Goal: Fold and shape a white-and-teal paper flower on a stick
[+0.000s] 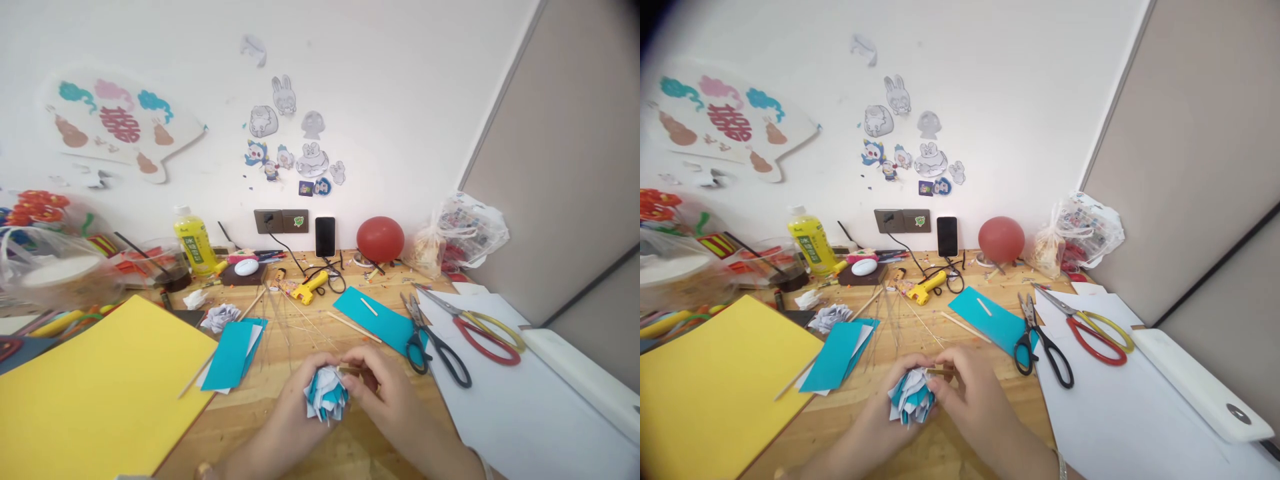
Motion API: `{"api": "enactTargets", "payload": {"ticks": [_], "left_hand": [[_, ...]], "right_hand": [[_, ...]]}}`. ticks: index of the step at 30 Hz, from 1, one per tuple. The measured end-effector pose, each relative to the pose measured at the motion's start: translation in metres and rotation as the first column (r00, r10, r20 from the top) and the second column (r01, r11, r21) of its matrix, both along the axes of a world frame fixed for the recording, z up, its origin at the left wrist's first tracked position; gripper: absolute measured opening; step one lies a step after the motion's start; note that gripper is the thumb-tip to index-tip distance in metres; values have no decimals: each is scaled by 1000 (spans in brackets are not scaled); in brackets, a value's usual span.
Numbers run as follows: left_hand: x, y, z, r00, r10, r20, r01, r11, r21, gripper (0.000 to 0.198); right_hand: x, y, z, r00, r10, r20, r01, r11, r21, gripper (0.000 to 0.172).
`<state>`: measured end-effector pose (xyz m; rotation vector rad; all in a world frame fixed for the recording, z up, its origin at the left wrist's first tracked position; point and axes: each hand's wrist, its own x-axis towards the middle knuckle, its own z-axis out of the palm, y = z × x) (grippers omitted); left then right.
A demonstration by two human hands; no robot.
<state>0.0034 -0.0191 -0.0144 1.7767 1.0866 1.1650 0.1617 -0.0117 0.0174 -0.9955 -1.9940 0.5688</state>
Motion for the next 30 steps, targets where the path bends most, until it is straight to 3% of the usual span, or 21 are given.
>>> {"api": "enactTargets", "payload": {"ticks": [5, 12, 22, 27, 30], "left_hand": [[0, -1, 2, 999, 15, -36, -14, 1000, 21, 39], [0, -3, 1, 996, 8, -94, -4, 999, 41, 40], [-1, -4, 1, 996, -14, -89, 19, 998, 51, 45], [0, -4, 1, 998, -19, -54, 21, 999, 25, 41], [0, -3, 0, 998, -34, -50, 35, 999, 15, 42]], "right_hand": [[2, -2, -4, 985, -70, 157, 28, 966, 256, 26], [-2, -3, -4, 931, -208, 299, 21, 850, 527, 34], [-3, -2, -5, 970, -169, 174, 83, 906, 416, 36], [3, 2, -4, 941, -128, 315, -95, 789, 607, 33], [7, 3, 2, 921, -85, 381, -196, 743, 640, 29]]}}
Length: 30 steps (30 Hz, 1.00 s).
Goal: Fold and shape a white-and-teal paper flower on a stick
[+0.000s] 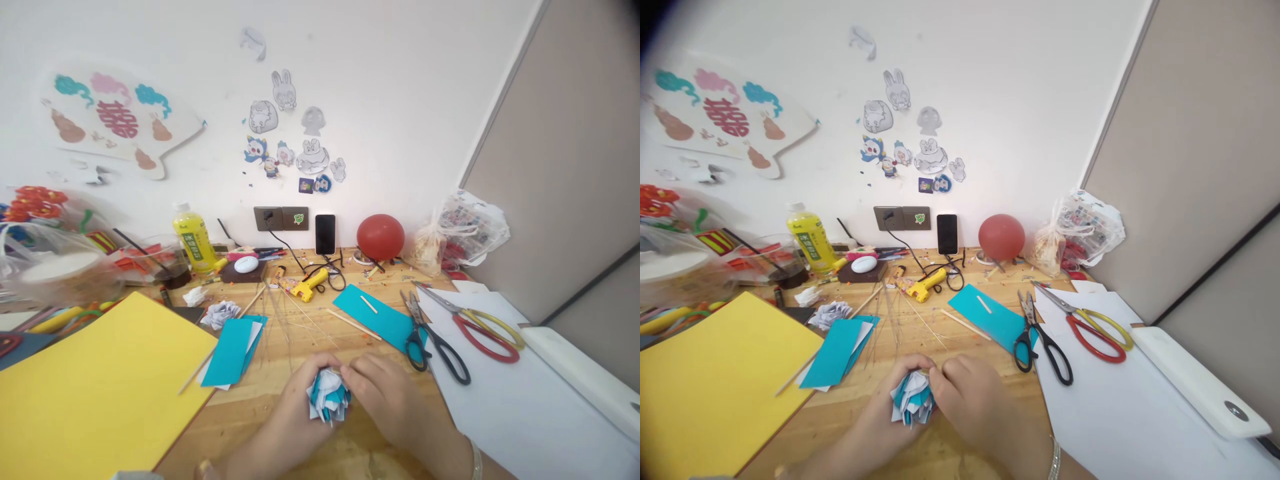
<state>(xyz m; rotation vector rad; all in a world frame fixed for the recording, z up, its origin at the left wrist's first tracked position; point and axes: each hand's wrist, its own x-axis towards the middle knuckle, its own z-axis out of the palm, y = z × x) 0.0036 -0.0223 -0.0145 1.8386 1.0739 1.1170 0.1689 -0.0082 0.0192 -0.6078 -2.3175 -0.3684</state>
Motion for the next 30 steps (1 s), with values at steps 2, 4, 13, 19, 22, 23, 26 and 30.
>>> {"api": "enactTargets", "payload": {"ticks": [2, 4, 13, 19, 22, 23, 26, 30], "left_hand": [[0, 1, 0, 1000, 7, 2, -7, 1000, 2, 42], [0, 1, 0, 1000, 15, 4, -15, 1000, 1, 42], [-1, -2, -1, 1000, -14, 23, 14, 1000, -26, 45], [0, -3, 0, 999, -19, 25, 20, 1000, -23, 43], [0, -3, -1, 999, -23, 26, 23, 1000, -12, 43], [0, -3, -1, 999, -23, 26, 23, 1000, -8, 43], [-1, -2, -2, 1000, -14, 21, 14, 1000, 6, 46], [-1, -3, -1, 1000, -5, 17, 4, 1000, 13, 45]], "right_hand": [[1, 1, 3, 999, 39, 31, -39, 999, 1, 29], [2, 2, 4, 998, 58, 37, -57, 998, -29, 29], [3, -1, -3, 999, -11, -53, 11, 1000, 16, 22], [0, -2, 2, 998, -62, -32, 66, 986, 151, 21], [0, -1, -1, 996, -54, -77, 66, 984, 166, 19], [0, -1, -2, 994, -54, -94, 67, 987, 148, 21], [-2, 0, -1, 990, -71, -119, 79, 995, 66, 33], [-6, -1, 5, 989, -128, -72, 122, 989, -86, 52]]}}
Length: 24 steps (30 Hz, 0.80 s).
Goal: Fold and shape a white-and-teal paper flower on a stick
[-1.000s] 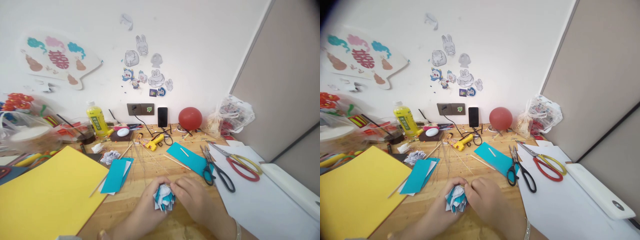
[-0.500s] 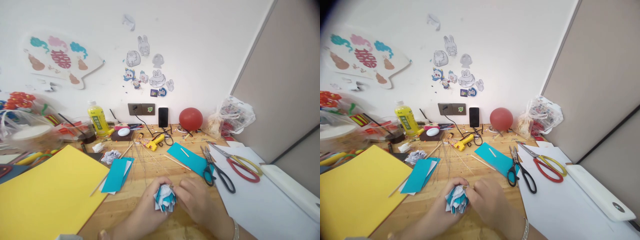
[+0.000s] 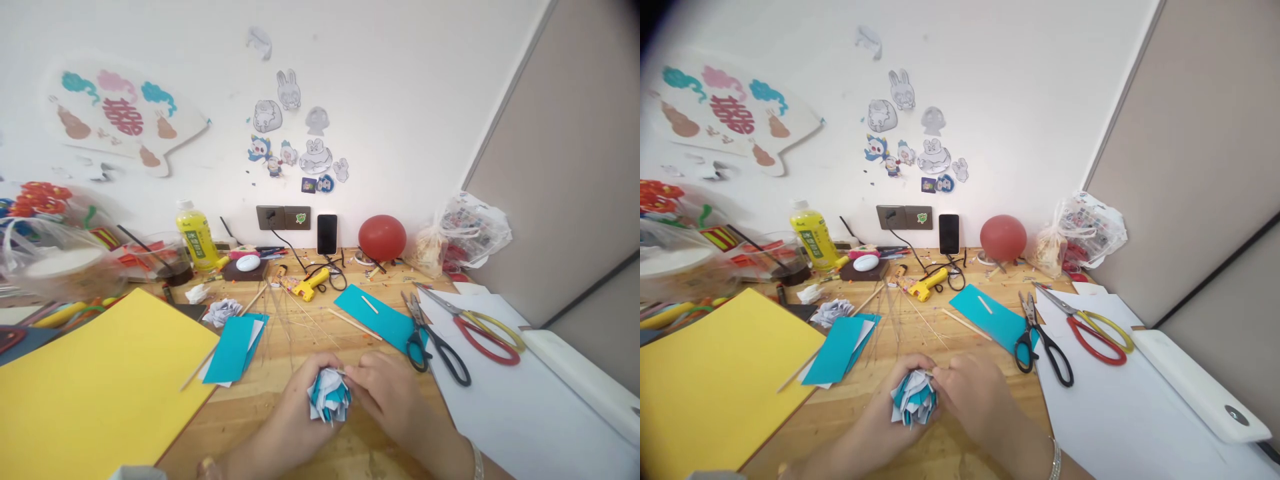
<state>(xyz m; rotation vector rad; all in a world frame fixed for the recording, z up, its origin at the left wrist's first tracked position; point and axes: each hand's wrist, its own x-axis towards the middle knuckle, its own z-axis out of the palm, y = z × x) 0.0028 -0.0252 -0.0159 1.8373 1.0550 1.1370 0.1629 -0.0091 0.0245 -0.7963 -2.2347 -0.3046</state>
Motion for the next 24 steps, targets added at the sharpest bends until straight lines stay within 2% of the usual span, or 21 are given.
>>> {"api": "enactTargets", "payload": {"ticks": [4, 12, 20, 24], "left_hand": [[1, 0, 2, 1000, 3, 12, -3, 1000, -2, 44], [3, 0, 6, 1000, 27, 10, -26, 999, -36, 41], [4, -1, 6, 1000, 27, -2, -27, 999, -20, 40], [2, -1, 3, 1000, 17, 8, -17, 1000, -14, 39]], "right_hand": [[-1, -1, 0, 997, -10, -72, 5, 997, -72, 49], [1, -3, -10, 989, 46, -139, -41, 998, 39, 19], [-1, -2, -12, 995, -16, -97, 12, 999, -36, 31], [0, -4, -11, 978, -9, -210, -21, 990, -142, 34]]}}
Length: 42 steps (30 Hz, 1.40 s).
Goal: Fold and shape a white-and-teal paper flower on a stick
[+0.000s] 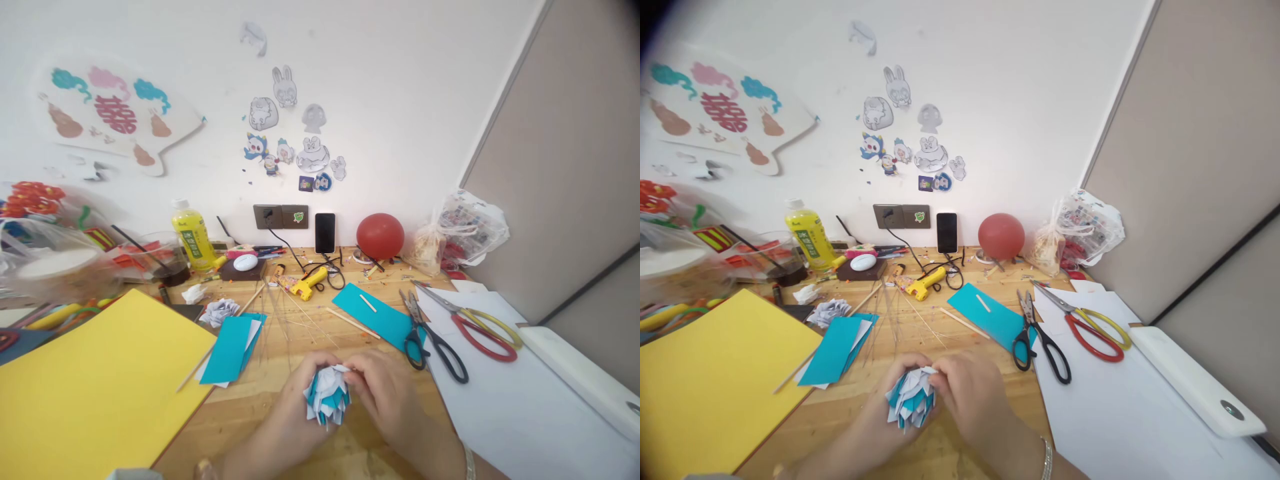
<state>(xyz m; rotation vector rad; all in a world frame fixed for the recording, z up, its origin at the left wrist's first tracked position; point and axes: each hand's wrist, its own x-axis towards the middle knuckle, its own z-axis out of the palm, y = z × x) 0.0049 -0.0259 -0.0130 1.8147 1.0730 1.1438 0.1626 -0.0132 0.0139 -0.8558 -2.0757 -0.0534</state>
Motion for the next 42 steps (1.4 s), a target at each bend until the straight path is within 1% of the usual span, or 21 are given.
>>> {"api": "enactTargets", "payload": {"ticks": [3, 6, 8, 9, 12, 15, 18, 21, 23, 25, 28, 32, 36, 40, 42], "left_hand": [[0, 0, 2, 1000, -1, 5, 1, 1000, -14, 38], [1, 1, 7, 999, 11, 44, -8, 998, -63, 39], [2, 1, 9, 994, 45, 99, -36, 995, -94, 42], [1, 1, 9, 990, 65, 125, -52, 993, -104, 43], [-1, 1, 7, 977, 126, 173, -105, 987, -125, 44], [-2, 3, 5, 971, 162, 177, -137, 980, -144, 44], [-1, 3, 6, 978, 153, 142, -138, 984, -110, 38], [1, 2, 7, 979, 174, 103, -169, 984, -62, 33], [1, 1, 7, 981, 182, 75, -178, 983, -46, 34], [0, 1, 5, 984, 174, 31, -173, 984, -38, 39], [-3, 2, 2, 991, 130, -28, -131, 991, -20, 48], [-4, 3, -2, 995, 87, -41, -87, 996, -14, 43], [-3, 2, -1, 996, 78, -30, -79, 996, -33, 37], [-1, 3, 2, 996, 76, -36, -78, 996, -36, 37], [-2, 3, 2, 997, 66, -40, -67, 997, -31, 38]], "right_hand": [[0, -4, 4, 983, 4, -184, -22, 995, -95, 28], [0, -6, 6, 935, -47, -352, -12, 987, -163, 21], [0, -5, 5, 912, -66, -405, -22, 978, -209, 16], [-1, -4, 4, 912, -69, -403, -27, 973, -227, 14], [-2, -2, -2, 943, -56, -328, -29, 968, -248, 14], [-4, -1, -5, 967, -20, -253, -44, 969, -243, 15], [-6, -2, -7, 975, -17, -220, -43, 963, -265, 16], [-7, -3, -8, 981, -29, -191, -26, 960, -280, 18], [-7, -3, -10, 985, -32, -167, -12, 966, -259, 22], [-6, -2, -10, 989, -34, -145, 1, 975, -224, 25], [-5, -1, -9, 992, -35, -119, 12, 982, -187, 30], [-5, 0, -5, 999, -26, -37, 20, 988, -153, 37], [-5, 3, -2, 995, -42, 90, 47, 998, -50, 45], [-3, 6, 0, 981, -2, 193, 1, 1000, 7, 46], [-4, 6, 0, 977, 8, 212, -14, 1000, 27, 45]]}}
